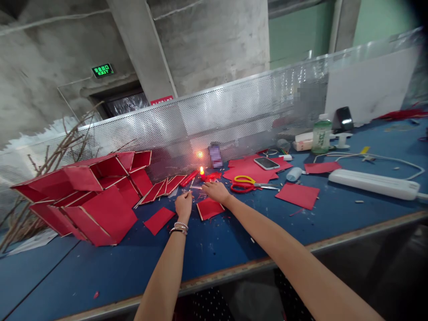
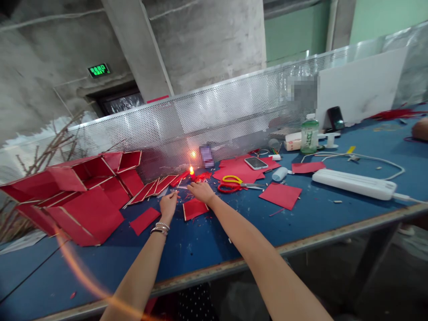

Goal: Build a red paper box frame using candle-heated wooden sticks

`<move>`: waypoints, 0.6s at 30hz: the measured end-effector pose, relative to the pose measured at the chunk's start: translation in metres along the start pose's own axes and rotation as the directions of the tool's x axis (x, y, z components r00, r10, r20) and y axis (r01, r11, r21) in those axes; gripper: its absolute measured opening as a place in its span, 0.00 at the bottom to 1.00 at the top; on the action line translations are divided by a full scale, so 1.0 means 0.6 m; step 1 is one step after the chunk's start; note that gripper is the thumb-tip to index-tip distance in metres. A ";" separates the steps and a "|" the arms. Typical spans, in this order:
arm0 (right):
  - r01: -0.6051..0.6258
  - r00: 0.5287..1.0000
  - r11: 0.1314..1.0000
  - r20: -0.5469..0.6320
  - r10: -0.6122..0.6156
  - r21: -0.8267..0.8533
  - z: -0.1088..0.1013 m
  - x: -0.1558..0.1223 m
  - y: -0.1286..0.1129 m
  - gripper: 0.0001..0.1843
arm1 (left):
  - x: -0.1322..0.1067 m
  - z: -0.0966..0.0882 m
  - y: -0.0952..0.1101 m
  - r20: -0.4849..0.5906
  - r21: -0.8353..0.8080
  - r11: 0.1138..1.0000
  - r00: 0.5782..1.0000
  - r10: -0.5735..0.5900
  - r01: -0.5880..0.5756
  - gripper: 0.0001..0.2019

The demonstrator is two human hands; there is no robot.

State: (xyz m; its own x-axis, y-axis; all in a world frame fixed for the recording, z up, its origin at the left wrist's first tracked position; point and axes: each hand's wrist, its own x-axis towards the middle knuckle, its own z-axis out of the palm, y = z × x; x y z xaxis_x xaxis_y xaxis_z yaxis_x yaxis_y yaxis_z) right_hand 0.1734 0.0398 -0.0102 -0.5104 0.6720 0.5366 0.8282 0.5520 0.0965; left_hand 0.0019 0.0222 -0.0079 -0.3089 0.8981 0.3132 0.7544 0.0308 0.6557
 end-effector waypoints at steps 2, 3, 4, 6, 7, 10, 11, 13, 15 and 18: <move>-0.033 0.999 0.999 -0.012 0.033 -0.002 -0.001 0.001 -0.001 0.15 | 0.002 0.000 -0.002 0.000 -0.041 0.999 1.000 -0.024 0.024 0.17; -0.073 0.997 0.997 -0.021 0.073 0.002 -0.001 0.002 -0.001 0.15 | 0.003 0.000 -0.003 0.000 -0.052 0.998 0.999 -0.041 0.041 0.17; -0.130 0.991 0.991 -0.028 0.130 0.014 0.000 0.003 0.001 0.15 | 0.004 -0.001 -0.005 -0.002 -0.054 0.997 0.998 -0.055 0.055 0.17; -0.278 0.959 0.959 -0.035 0.281 0.058 0.002 0.005 0.007 0.16 | 0.007 -0.001 -0.008 0.001 -0.050 0.996 0.997 -0.072 0.072 0.17; -0.356 0.932 0.930 -0.031 0.360 0.088 0.003 0.005 0.012 0.17 | 0.008 -0.001 -0.010 0.008 -0.048 0.996 0.997 -0.071 0.071 0.18; -0.535 0.838 0.828 -0.017 0.545 0.167 0.009 0.002 0.037 0.19 | 0.008 -0.003 -0.010 0.036 -0.020 0.999 0.999 -0.040 0.041 0.17; -0.572 0.810 0.800 -0.026 0.585 0.184 0.011 0.000 0.046 0.19 | 0.007 -0.004 -0.009 0.041 0.009 1.000 0.999 -0.024 0.024 0.16; -0.603 0.778 0.773 -0.069 0.624 0.196 0.016 -0.006 0.064 0.19 | 0.004 -0.006 -0.006 0.045 0.089 0.996 0.999 0.014 -0.018 0.15; -0.607 0.773 0.774 -0.093 0.628 0.179 0.023 -0.011 0.077 0.17 | 0.001 -0.008 -0.004 0.051 0.148 0.987 0.997 0.051 -0.058 0.15; -0.596 0.793 0.793 -0.067 0.606 0.128 0.032 -0.016 0.085 0.16 | 0.000 -0.008 -0.003 0.060 0.157 0.984 0.995 0.075 -0.084 0.15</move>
State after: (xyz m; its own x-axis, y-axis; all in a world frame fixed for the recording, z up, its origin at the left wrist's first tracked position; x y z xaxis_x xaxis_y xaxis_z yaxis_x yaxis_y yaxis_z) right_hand 0.2157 0.0711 -0.0265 0.1130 0.8339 0.5402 0.9312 0.1007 -0.3503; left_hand -0.0026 0.0202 -0.0058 -0.2161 0.9224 0.3200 0.8593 0.0241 0.5108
